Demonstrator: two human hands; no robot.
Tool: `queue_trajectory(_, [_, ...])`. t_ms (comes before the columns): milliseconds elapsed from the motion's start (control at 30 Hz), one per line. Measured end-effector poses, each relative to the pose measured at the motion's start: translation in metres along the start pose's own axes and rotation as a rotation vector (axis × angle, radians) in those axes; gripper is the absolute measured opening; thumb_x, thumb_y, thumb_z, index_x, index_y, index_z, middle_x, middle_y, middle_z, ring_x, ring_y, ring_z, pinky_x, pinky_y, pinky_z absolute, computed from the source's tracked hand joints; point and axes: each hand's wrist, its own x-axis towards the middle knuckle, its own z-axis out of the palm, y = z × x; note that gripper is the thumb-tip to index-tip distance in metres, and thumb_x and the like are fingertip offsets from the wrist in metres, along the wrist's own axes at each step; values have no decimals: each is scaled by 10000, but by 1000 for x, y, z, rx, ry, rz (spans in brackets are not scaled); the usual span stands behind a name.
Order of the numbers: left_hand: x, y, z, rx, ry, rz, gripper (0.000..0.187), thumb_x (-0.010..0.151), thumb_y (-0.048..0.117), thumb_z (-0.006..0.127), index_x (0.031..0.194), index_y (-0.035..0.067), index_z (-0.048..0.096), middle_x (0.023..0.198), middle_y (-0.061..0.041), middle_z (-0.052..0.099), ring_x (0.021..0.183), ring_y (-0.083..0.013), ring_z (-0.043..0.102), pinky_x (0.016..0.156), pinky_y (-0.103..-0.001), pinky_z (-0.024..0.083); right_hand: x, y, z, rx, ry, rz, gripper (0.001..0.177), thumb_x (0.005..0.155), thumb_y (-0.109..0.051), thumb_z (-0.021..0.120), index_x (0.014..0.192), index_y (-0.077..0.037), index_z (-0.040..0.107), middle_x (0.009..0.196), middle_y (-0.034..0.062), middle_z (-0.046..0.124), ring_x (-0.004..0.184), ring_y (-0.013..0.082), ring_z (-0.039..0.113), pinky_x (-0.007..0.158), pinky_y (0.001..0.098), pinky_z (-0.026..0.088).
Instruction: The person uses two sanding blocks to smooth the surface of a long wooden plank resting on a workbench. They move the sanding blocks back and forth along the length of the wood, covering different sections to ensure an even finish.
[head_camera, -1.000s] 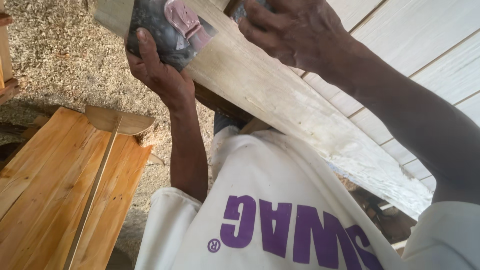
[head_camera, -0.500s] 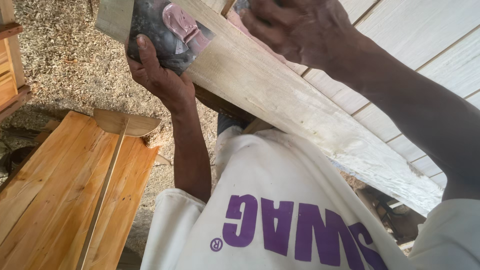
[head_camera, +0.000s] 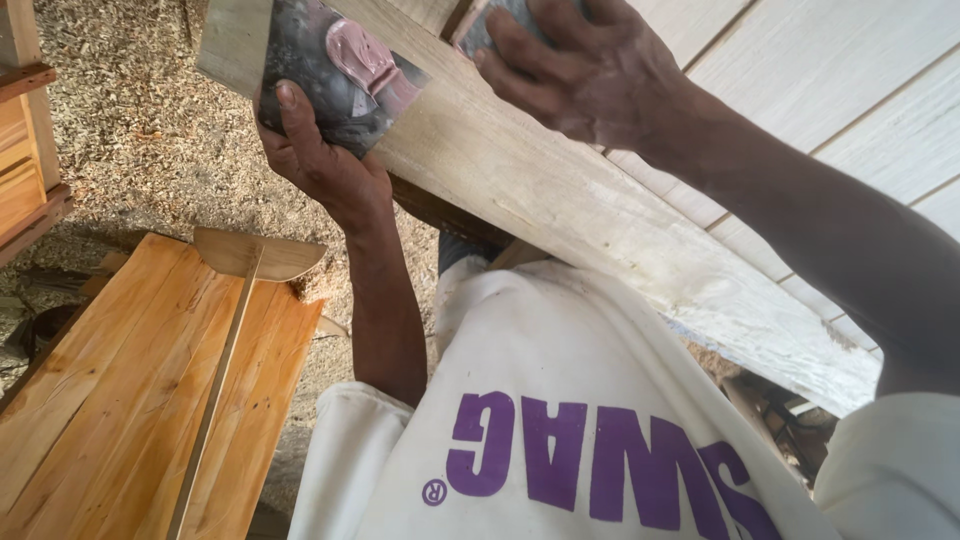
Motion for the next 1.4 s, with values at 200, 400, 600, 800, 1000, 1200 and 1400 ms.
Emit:
queue_trajectory(200, [2,-4,-4,9,6,18,542,965,275,765,1289,-101,546,1240,-245,621,1174,-337,666,1081,-492,602,2,-5,-2,63,-100,-35,708,794,-407,821,1446,-248,595,1484,-14,488,1379,204,465,1136,395,457])
queue_trajectory(400, [0,2,1,34,19,0,590,919,298,780,1293,-84,529,1249,-232,623,1190,-321,670,1084,-486,602,-20,0,-30,80,-243,-13,569,802,-391,737,1355,-310,633,1351,-30,590,1190,164,557,1093,392,497])
queue_trajectory(600, [4,-6,-6,70,38,3,569,915,302,789,1231,-105,548,1173,-246,626,1111,-350,681,1017,-518,634,14,24,-36,351,-193,198,244,972,-43,695,1210,-98,707,917,26,747,803,112,685,676,248,563])
queue_trajectory(800, [5,-9,-6,33,-4,18,558,911,298,808,1216,-85,540,1178,-243,627,1121,-328,695,1045,-489,636,57,16,-26,720,-317,290,286,990,-41,659,1273,-71,692,880,118,751,611,211,677,479,341,534])
queue_trajectory(1000, [6,-8,-6,44,42,-47,565,875,288,802,1206,-93,547,1165,-213,608,1099,-353,700,923,-501,638,24,8,-52,217,-320,42,80,861,-227,684,924,-211,730,938,-59,745,910,105,702,802,292,588])
queue_trajectory(1200, [5,-10,-5,-47,-7,6,559,917,277,793,1262,-86,545,1197,-218,647,1097,-304,700,999,-456,631,32,15,-36,380,-308,156,163,945,-214,679,1096,-157,696,945,-48,732,831,90,692,713,267,567])
queue_trajectory(1400, [5,-8,-5,-35,-44,27,544,919,284,805,1216,-107,571,1157,-223,652,1068,-308,711,984,-477,647,51,11,-38,378,-247,96,257,979,-213,676,1215,-111,658,943,-44,723,772,79,688,618,240,551])
